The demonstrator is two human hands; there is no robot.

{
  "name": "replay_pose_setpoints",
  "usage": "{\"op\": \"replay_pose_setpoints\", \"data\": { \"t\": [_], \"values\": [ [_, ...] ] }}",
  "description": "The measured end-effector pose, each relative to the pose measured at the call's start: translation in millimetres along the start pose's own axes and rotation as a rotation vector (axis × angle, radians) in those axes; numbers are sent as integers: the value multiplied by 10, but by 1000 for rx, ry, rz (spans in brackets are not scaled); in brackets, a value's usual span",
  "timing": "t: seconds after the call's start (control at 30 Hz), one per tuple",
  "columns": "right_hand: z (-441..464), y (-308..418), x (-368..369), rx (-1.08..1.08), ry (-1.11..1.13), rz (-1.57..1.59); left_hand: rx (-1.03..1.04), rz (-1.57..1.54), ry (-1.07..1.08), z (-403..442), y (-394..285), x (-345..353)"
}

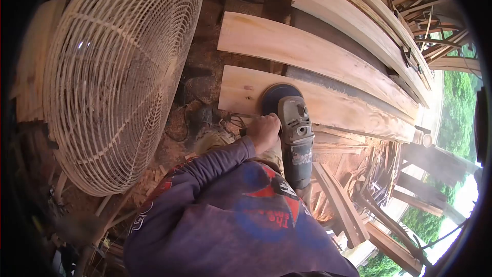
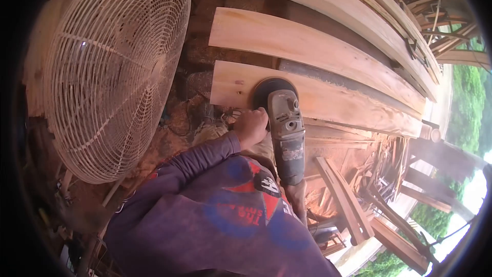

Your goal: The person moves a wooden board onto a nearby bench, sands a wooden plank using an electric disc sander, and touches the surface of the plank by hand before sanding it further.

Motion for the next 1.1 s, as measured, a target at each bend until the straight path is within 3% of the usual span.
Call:
{"op": "replay_pose_setpoints", "data": {
  "t": [0.2,0.27,0.47,0.7,0.9,1.1],
  "values": [
    [83,379,163,-191,72,33,-195,-21,-23,-517,596,-229],
    [166,438,274,-175,75,-139,-272,16,-31,-600,781,-251],
    [-36,1331,352,-158,176,-59,-395,-15,-91,-741,1110,-351],
    [195,1329,436,-177,164,-65,-408,-43,-114,-735,1119,-456],
    [386,1237,428,-162,159,-43,-315,25,14,-538,828,-327],
    [514,1044,249,-124,129,12,-247,-109,66,-399,503,-56]
  ]
}}
Point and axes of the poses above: each hand's wrist, its own z-axis towards the middle knuckle, its own x-axis out of the palm, y = z × x, the point moved 7 cm from there along z, towards the middle knuckle, and after that the axes turned 6 degrees about z, right-handed, at the moved point
